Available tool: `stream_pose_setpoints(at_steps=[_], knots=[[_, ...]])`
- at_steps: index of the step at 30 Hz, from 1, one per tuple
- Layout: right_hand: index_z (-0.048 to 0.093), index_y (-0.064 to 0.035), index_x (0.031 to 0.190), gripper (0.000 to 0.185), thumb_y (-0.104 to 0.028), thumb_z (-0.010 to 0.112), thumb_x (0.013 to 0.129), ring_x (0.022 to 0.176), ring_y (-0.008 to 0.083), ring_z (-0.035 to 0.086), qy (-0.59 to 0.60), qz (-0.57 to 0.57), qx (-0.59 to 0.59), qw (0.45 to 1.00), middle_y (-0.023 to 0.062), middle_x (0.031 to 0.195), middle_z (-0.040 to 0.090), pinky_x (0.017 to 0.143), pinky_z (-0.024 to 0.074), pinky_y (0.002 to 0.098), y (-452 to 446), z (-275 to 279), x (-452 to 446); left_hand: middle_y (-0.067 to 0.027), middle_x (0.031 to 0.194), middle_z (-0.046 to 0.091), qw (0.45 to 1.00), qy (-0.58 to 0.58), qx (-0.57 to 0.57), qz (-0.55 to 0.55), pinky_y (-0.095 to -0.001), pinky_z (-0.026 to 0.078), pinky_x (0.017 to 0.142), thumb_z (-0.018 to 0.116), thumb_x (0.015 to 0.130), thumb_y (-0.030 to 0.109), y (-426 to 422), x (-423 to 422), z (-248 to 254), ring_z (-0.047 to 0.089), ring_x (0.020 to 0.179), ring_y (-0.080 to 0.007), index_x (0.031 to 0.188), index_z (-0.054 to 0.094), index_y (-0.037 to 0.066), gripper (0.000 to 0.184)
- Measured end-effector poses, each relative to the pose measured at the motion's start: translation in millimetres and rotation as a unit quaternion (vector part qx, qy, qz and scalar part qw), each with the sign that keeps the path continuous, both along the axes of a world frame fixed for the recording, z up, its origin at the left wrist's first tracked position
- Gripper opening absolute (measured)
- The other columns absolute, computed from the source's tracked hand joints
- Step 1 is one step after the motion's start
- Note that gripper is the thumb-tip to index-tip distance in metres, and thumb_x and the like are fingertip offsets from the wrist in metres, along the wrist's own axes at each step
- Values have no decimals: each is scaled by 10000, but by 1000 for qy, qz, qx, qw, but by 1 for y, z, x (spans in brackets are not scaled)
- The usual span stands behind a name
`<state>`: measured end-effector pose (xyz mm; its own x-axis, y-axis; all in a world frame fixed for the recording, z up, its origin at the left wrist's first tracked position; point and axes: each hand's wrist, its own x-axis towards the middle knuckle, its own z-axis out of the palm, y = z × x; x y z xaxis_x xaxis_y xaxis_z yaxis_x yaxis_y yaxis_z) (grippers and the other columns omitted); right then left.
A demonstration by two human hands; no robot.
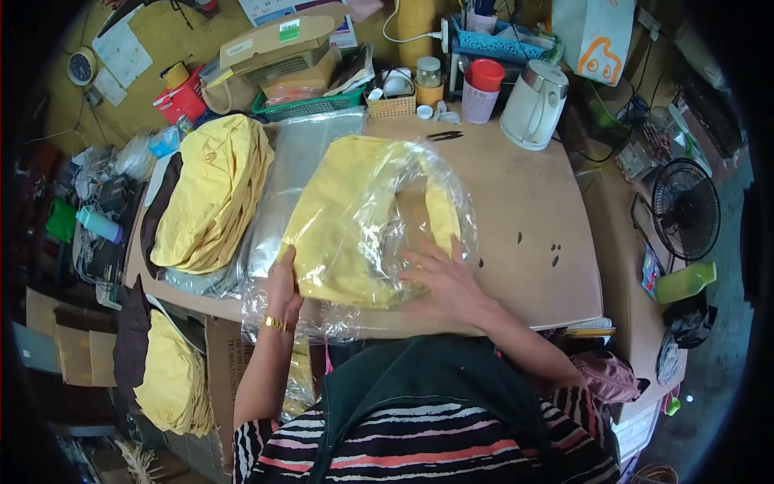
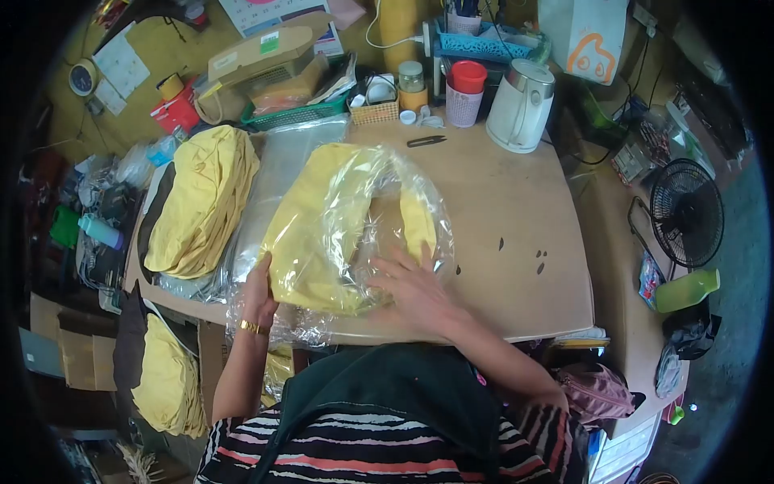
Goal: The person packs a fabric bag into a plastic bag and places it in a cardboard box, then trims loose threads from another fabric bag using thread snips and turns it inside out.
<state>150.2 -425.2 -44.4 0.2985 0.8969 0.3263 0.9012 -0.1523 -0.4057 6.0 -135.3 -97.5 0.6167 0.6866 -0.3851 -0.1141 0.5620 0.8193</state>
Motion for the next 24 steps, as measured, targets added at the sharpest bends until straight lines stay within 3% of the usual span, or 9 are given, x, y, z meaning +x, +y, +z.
stream_pose_setpoints(at_steps=[2, 4, 5, 7, 13, 16, 19, 21, 24], knots=[[662, -56, 992, 206, -210, 670, 855, 1034, 225, 626, 215, -44, -51, 974, 112, 1048, 686, 1057, 356, 405, 36, -17, 31, -157, 1100, 633, 1000, -16, -22, -12, -370, 567, 785, 499, 971, 177, 14, 10, 2, 658, 941, -254, 1174, 527, -74, 324], [660, -28, 918, 167, -186, 660, 865, 869, 158, 649, 427, -113, 165, 882, 78, 911, 703, 876, 478, 339, 47, 33, 59, -150, 1116, 628, 999, -37, -2, -2, -368, 550, 835, 470, 986, 182, 26, 14, 25, 638, 998, -250, 1185, 525, -65, 322], [650, -45, 904, 123, -135, 570, 929, 784, 110, 626, 416, -47, 356, 835, 16, 787, 662, 707, 497, 272, 46, 56, 78, -152, 1114, 627, 998, -68, 6, 12, -370, 545, 847, 451, 993, 178, 31, 9, 36, 633, 1007, -246, 1194, 518, -66, 323], [627, -19, 847, 178, -117, 521, 950, 652, 106, 608, 377, -143, 428, 809, 36, 732, 636, 641, 493, 257, 4, 99, 106, -185, 1135, 609, 989, -139, -11, 47, -382, 532, 886, 430, 1001, 149, 39, -5, 48, 623, 1020, -256, 1214, 490, -81, 319], [632, 24, 872, 197, -125, 514, 925, 585, 135, 597, 426, -323, 187, 824, 72, 667, 623, 559, 493, 271, -122, -43, 110, -196, 1197, 560, 997, 12, 60, 42, -355, 500, 884, 510, 961, 68, -22, -72, -24, 593, 1048, -239, 1217, 461, -97, 308], [639, 14, 937, 176, -119, 526, 914, 608, 130, 598, 454, -443, 182, 751, 72, 710, 638, 558, 488, 263, -134, -45, 81, -136, 1181, 577, 997, 3, -72, -8, -355, 497, 878, 601, 931, 141, -27, -93, -1, 576, 1058, -201, 1172, 492, -7, 302], [634, -9, 1015, 190, -131, 564, 887, 647, 115, 591, 475, -423, 387, 668, 50, 775, 641, 541, 465, 257, -108, -31, 55, -141, 1154, 591, 989, 3, -145, -43, -338, 518, 846, 636, 909, 134, -22, -92, 9, 605, 999, -191, 1099, 502, -4, 271], [625, -17, 1031, 239, -191, 618, 867, 683, 103, 583, 501, -253, 212, 800, 26, 831, 634, 538, 450, 255, -101, -37, 51, -152, 1153, 595, 987, 98, 102, -75, -320, 539, 795, 654, 881, 72, -19, -86, -15, 631, 945, -200, 1094, 500, -22, 279], [610, -9, 1027, 272, -189, 679, 835, 680, 98, 574, 505, -362, 136, 772, 10, 831, 623, 541, 445, 244, -133, -49, 71, -152, 1119, 611, 973, 120, 185, -65, -305, 547, 748, 652, 850, -8, -6, -97, -31, 646, 876, -205, 1135, 472, -52, 340]])
